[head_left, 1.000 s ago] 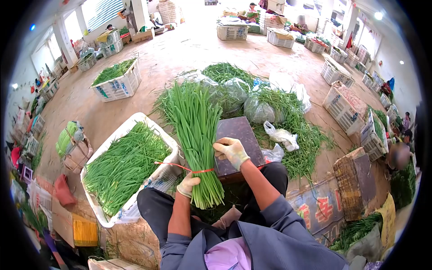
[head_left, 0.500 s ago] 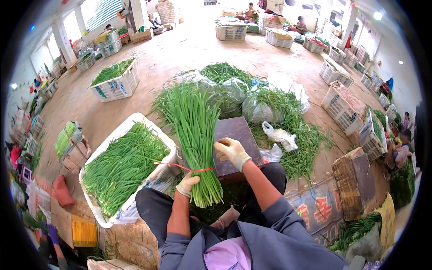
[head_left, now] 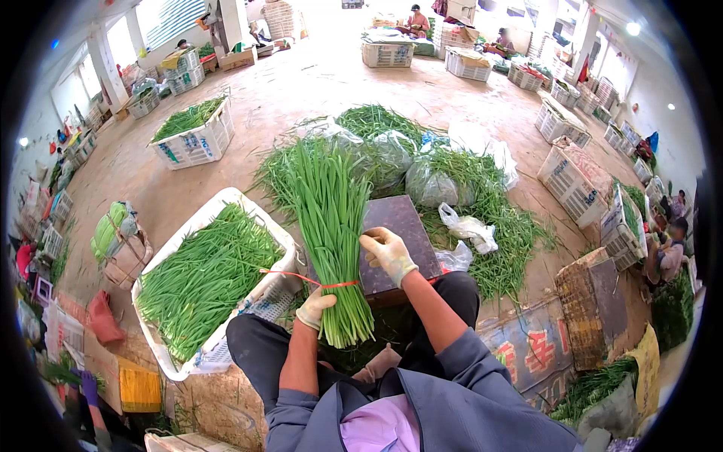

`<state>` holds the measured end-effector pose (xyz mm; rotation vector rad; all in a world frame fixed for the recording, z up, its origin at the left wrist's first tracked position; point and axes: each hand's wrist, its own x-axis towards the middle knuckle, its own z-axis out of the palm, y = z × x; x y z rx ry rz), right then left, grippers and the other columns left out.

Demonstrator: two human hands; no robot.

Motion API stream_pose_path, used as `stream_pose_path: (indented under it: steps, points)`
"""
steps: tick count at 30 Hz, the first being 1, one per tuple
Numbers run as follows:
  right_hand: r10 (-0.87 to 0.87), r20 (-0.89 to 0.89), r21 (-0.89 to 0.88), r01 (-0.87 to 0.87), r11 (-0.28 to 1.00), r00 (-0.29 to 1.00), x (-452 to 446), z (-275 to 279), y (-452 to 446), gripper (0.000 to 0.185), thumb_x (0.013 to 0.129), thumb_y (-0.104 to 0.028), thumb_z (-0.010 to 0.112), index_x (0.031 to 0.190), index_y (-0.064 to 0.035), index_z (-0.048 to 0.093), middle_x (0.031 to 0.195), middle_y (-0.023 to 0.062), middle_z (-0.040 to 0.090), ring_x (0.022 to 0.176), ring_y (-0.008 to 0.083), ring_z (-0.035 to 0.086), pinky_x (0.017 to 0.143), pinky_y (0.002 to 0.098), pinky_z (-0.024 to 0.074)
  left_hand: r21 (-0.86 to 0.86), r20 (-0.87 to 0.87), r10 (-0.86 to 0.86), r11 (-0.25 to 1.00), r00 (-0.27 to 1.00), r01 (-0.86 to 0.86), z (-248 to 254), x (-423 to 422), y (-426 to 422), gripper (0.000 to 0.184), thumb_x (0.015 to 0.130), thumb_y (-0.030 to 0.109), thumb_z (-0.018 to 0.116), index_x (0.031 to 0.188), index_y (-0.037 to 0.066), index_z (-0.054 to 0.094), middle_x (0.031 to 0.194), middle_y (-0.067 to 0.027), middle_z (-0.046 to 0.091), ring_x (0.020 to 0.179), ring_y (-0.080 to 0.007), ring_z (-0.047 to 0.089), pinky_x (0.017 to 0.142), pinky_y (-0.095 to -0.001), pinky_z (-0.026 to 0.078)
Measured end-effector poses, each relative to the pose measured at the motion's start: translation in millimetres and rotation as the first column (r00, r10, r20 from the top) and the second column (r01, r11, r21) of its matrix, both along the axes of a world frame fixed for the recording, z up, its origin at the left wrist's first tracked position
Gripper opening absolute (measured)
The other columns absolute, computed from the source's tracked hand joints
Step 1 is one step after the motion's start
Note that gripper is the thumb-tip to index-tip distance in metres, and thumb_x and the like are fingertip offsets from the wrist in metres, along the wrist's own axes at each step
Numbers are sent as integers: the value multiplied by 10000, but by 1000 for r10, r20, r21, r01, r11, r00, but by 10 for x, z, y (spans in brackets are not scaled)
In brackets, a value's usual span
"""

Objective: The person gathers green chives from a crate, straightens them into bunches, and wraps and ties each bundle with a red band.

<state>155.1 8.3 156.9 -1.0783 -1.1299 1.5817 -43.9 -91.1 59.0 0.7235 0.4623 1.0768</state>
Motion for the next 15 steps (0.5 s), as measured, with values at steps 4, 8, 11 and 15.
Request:
stream_pose_path:
  steps: [4,8,11,15]
  points:
    - [85,61,-13,-84,996,995,-36,-77,19,259,885,-181,713,1034,21,651,778,26,616,611,90,559,538,247,471,2,-25,3,1000,1000,-3,9,-16,-10,807,708,399,821,1313,-27,499,1157,-139,641,998,-257,662,875,-392,546]
    - [73,-18,-59,-73,996,997,25,-89,9,227,878,-156,716,1011,20,661,782,31,625,624,94,573,538,243,468,16,-26,-1,1000,1000,1,18,-20,-7,807,706,399,823,1310,-27,501,1146,-136,642,990,-254,664,874,-388,547]
    - [46,-54,-73,-50,996,997,74,-64,-46,203,874,-148,717,1006,-1,670,794,30,636,647,92,590,547,235,467,28,1,-7,1000,1000,7,-1,-20,21,810,709,387,822,1320,-30,490,1149,-137,639,993,-253,662,870,-387,548]
    - [17,-41,-49,-19,999,999,134,-111,-148,156,881,-109,704,1000,-12,676,841,28,662,705,101,622,592,233,498,6,3,21,1000,1000,-22,44,8,19,808,723,375,811,1336,-30,475,1174,-141,629,1015,-254,654,877,-378,543]
